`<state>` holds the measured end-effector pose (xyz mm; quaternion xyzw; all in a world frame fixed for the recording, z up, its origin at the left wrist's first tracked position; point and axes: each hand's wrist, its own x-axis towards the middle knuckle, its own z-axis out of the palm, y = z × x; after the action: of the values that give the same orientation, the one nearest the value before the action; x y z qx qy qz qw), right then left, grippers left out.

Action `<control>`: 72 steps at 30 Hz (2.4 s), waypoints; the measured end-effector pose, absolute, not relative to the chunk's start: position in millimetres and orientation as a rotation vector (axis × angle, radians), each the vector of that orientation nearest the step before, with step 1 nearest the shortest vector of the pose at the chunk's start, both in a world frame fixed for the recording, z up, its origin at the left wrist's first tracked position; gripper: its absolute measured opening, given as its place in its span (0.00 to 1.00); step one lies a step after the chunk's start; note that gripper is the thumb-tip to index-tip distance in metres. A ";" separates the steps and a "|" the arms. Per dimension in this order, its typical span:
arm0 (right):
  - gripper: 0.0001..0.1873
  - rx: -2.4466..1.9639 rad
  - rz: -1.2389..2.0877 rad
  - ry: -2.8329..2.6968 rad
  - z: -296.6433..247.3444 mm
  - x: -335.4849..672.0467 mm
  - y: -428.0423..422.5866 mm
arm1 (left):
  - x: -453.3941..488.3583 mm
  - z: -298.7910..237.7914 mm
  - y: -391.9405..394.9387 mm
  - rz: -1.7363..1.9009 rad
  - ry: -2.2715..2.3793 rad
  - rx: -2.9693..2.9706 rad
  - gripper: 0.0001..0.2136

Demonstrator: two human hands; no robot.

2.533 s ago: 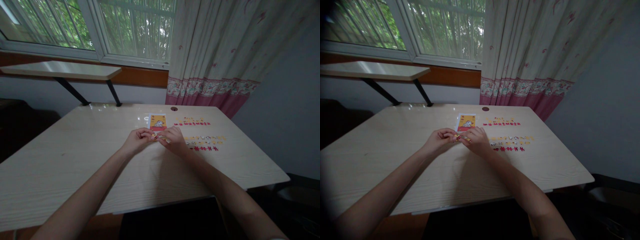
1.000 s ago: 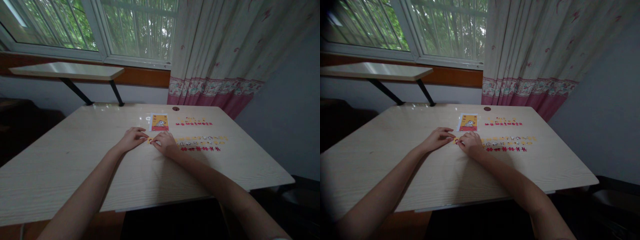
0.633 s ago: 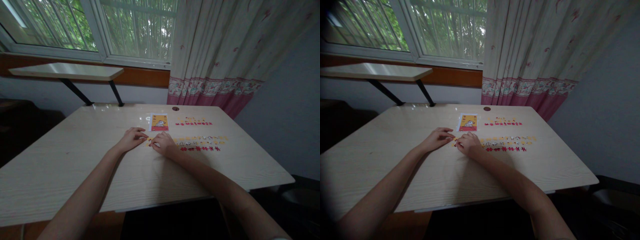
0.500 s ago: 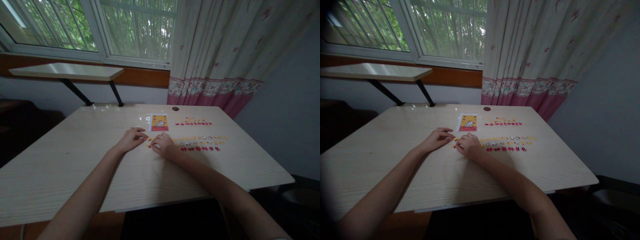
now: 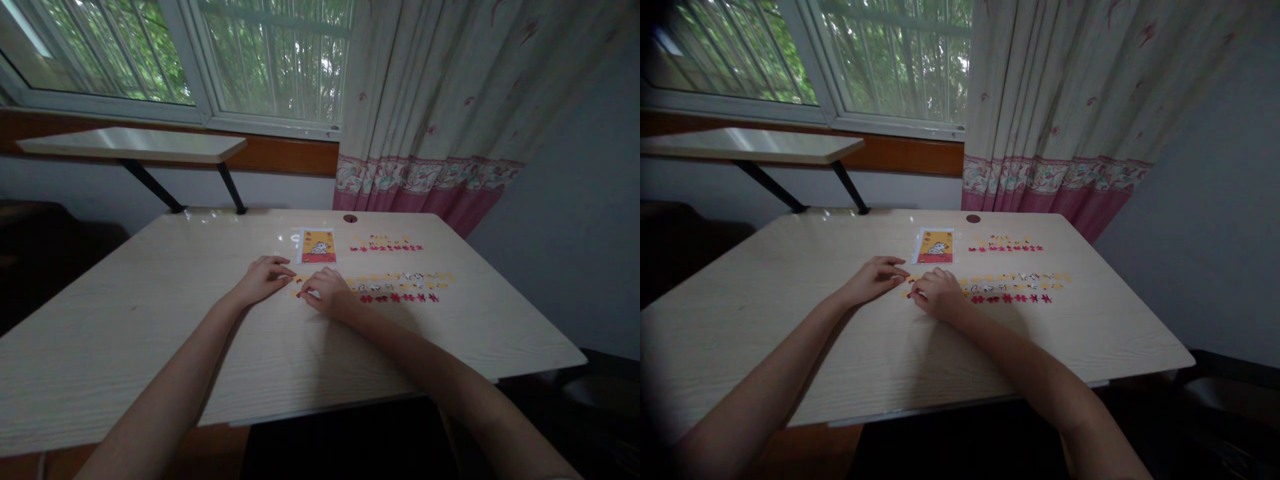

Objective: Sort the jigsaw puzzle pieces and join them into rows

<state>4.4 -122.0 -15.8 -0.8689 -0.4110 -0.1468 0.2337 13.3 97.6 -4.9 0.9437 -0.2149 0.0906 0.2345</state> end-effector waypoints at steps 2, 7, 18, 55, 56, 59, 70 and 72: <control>0.07 -2.379 -0.411 -1.127 -15.1 3.9 -123.0 | 13.0 -4.6 97.3 0.244 -0.589 2.589 0.13; 0.10 -2.374 -0.397 -1.146 -12.9 2.1 -123.3 | 12.9 -4.9 97.1 0.260 -0.583 2.586 0.14; 0.10 -2.361 -0.359 -1.231 -10.7 -0.1 -123.5 | 13.8 -7.0 98.7 0.248 -0.600 2.615 0.13; 0.15 -2.942 -0.170 -0.467 42.8 146.5 -271.9 | 14.2 -10.1 97.8 0.284 -0.532 2.574 0.12; 0.15 -2.972 -0.149 -0.462 41.6 153.7 -272.7 | 14.1 -10.0 97.9 0.286 -0.529 2.574 0.13; 0.14 -3.008 -0.088 -0.480 38.0 167.8 -269.1 | 13.7 -9.0 98.0 0.284 -0.525 2.582 0.13; 0.14 -3.088 0.116 -0.518 33.8 192.8 -262.5 | 12.2 -7.2 95.9 0.304 -0.536 2.587 0.12; 0.16 -3.086 0.160 -0.537 34.7 198.5 -261.1 | 11.7 -6.5 95.4 0.301 -0.532 2.594 0.12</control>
<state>198.5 -261.1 34.7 -0.9839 -0.1712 0.0510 0.0025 11.7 95.4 -6.5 0.9458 -0.1939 0.1098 0.2361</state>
